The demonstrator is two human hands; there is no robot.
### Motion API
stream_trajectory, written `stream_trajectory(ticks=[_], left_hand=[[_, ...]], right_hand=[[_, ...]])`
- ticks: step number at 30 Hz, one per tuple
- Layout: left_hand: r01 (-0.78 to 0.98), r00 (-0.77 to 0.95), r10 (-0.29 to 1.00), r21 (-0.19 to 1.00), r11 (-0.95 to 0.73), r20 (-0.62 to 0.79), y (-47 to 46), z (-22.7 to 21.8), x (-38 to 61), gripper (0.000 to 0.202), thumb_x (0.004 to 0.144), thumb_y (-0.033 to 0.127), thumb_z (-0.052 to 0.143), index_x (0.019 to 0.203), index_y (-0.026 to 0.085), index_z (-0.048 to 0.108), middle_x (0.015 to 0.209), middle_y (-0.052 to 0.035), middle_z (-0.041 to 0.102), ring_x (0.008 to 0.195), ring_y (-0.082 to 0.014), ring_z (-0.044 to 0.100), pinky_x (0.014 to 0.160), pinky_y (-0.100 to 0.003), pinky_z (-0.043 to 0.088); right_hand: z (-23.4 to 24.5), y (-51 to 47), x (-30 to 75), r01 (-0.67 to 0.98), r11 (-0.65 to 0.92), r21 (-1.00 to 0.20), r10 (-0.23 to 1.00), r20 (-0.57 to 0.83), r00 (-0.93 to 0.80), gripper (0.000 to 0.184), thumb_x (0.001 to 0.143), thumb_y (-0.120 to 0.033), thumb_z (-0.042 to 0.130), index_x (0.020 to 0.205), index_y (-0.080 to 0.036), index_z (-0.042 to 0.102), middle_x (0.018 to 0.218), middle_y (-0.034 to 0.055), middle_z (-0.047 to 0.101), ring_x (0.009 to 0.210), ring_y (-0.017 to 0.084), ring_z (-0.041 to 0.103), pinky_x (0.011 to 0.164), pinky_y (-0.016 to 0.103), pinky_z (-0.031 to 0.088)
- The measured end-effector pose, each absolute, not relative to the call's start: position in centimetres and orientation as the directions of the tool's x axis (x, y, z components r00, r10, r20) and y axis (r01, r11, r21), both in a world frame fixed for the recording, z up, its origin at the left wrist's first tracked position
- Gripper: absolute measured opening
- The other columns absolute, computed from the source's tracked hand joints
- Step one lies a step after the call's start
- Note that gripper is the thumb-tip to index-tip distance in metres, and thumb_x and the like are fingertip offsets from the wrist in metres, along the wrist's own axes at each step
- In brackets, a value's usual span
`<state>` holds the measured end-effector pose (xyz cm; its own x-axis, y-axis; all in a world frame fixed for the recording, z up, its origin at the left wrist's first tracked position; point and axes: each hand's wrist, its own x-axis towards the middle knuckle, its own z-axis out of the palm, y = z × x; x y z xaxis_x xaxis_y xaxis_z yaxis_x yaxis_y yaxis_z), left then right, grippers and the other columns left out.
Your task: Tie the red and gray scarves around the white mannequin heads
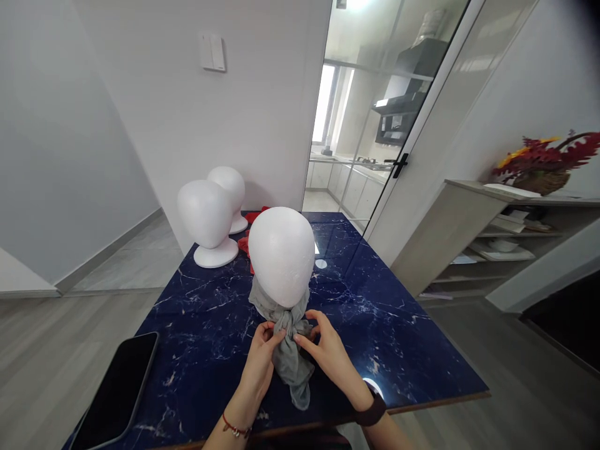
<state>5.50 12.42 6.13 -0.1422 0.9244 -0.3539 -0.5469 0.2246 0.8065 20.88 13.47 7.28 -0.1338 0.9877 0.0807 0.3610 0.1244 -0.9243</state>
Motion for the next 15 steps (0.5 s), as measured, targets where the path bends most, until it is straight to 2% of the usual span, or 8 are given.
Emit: stream_trajectory(ticks=[2, 4, 6, 9, 11, 13, 15], left_hand=[[-0.547, -0.133, 0.927, 0.806, 0.226, -0.350, 12.5, 6.4, 5.5, 0.041, 0.056, 0.027, 0.079, 0.082, 0.017, 0.049, 0.076, 0.0008, 0.061, 0.069, -0.0107, 0.057, 0.067, -0.022, 0.044], [-0.510, -0.133, 0.933, 0.830, 0.225, -0.335, 12.6, 6.4, 5.6, 0.039, 0.057, 0.029, 0.080, 0.079, 0.016, 0.050, 0.072, 0.0022, 0.059, 0.064, -0.0095, 0.055, 0.063, -0.021, 0.043], [-0.442, -0.114, 0.945, 0.867, 0.228, -0.307, 12.6, 6.3, 5.5, 0.038, 0.060, 0.032, 0.078, 0.080, 0.017, 0.051, 0.073, 0.0015, 0.060, 0.064, -0.0101, 0.055, 0.062, -0.022, 0.044], [-0.304, -0.094, 0.968, 0.932, 0.196, -0.234, 12.2, 5.9, 4.7, 0.039, 0.061, 0.035, 0.076, 0.087, 0.016, 0.053, 0.087, -0.0042, 0.063, 0.082, -0.0160, 0.060, 0.075, -0.027, 0.047], [-0.203, -0.136, 0.970, 0.964, 0.171, -0.201, 11.9, 5.7, 3.5, 0.042, 0.060, 0.035, 0.075, 0.092, 0.016, 0.054, 0.100, -0.0088, 0.062, 0.099, -0.0219, 0.059, 0.086, -0.032, 0.046], [-0.123, -0.233, 0.958, 0.982, 0.143, -0.168, 12.2, 5.6, 1.8, 0.045, 0.061, 0.035, 0.073, 0.098, 0.017, 0.053, 0.112, -0.0119, 0.057, 0.111, -0.0264, 0.054, 0.093, -0.038, 0.043], [-0.058, -0.333, 0.937, 0.994, 0.088, -0.103, 13.4, 5.8, 0.0, 0.045, 0.065, 0.033, 0.067, 0.105, 0.018, 0.051, 0.122, -0.0135, 0.053, 0.118, -0.0283, 0.050, 0.097, -0.042, 0.041]], right_hand=[[7.0, 13.0, 20.2, 0.303, 0.082, -0.949, 0.971, 0.008, -0.239, 0.025, 0.075, -0.026, 0.061, 0.098, -0.018, 0.056, 0.086, 0.0014, 0.061, 0.061, 0.011, 0.053, 0.059, 0.023, 0.042], [6.8, 12.6, 19.7, 0.236, -0.004, -0.972, 0.913, -0.100, -0.395, 0.011, 0.079, -0.026, 0.054, 0.085, -0.017, 0.058, 0.067, -0.0020, 0.057, 0.050, 0.009, 0.049, 0.050, 0.021, 0.038], [6.7, 12.4, 19.7, 0.235, -0.053, -0.971, 0.872, -0.159, -0.462, 0.013, 0.081, -0.028, 0.053, 0.080, -0.016, 0.058, 0.059, -0.0037, 0.053, 0.044, 0.008, 0.047, 0.046, 0.020, 0.035], [7.0, 13.3, 21.5, 0.324, -0.031, -0.946, 0.885, -0.176, -0.431, 0.020, 0.079, -0.031, 0.057, 0.089, -0.015, 0.061, 0.062, -0.0020, 0.058, 0.044, 0.009, 0.050, 0.047, 0.021, 0.037], [7.3, 14.7, 23.4, 0.401, 0.003, -0.916, 0.931, -0.144, -0.336, 0.026, 0.080, -0.033, 0.056, 0.096, -0.014, 0.062, 0.069, 0.0014, 0.064, 0.047, 0.011, 0.053, 0.049, 0.023, 0.040], [7.7, 16.6, 25.3, 0.499, 0.061, -0.864, 0.970, -0.066, -0.233, 0.027, 0.081, -0.031, 0.053, 0.101, -0.014, 0.061, 0.078, 0.0050, 0.068, 0.053, 0.014, 0.059, 0.055, 0.026, 0.045], [7.8, 19.1, 26.4, 0.600, 0.164, -0.783, 0.976, 0.043, -0.211, 0.027, 0.083, -0.026, 0.050, 0.104, -0.015, 0.062, 0.089, 0.0080, 0.069, 0.070, 0.018, 0.064, 0.069, 0.030, 0.049]])
